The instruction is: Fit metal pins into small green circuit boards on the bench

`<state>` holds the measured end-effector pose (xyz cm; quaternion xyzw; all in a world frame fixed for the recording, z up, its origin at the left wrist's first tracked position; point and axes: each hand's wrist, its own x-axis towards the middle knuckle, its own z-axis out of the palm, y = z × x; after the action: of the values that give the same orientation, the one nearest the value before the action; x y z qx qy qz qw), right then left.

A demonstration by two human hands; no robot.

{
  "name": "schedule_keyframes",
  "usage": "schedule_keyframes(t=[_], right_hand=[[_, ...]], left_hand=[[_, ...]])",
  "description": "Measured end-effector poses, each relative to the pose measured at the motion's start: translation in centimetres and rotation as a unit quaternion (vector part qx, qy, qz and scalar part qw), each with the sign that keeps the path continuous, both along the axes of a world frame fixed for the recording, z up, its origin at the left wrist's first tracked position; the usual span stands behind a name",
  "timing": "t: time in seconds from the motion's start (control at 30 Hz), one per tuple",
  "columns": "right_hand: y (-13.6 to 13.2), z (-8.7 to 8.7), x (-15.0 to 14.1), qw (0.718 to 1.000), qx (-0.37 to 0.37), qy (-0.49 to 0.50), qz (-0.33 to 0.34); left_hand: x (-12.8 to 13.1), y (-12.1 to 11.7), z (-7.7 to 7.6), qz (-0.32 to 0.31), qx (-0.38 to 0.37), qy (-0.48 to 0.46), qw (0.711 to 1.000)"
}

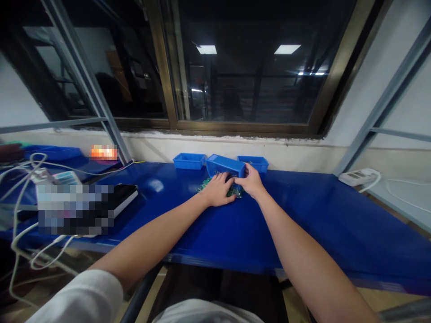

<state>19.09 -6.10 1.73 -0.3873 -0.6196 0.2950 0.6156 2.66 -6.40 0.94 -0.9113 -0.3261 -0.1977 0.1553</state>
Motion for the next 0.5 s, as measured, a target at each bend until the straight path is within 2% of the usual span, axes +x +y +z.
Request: schedule_keyframes(t=[0.33,0.5], right_hand=[[0.10,0.16,-0.39,0.997,0.047,-0.033,-0.056],[-0.02,0.18,-0.58,0.994,0.063,-0.079,-0.048]], left_hand=[[0.20,-0.39,0.43,0.029,0.001,-0.008,1.000],[0.04,-0.52,0.67,0.031,-0.003,-0.032,0.999]])
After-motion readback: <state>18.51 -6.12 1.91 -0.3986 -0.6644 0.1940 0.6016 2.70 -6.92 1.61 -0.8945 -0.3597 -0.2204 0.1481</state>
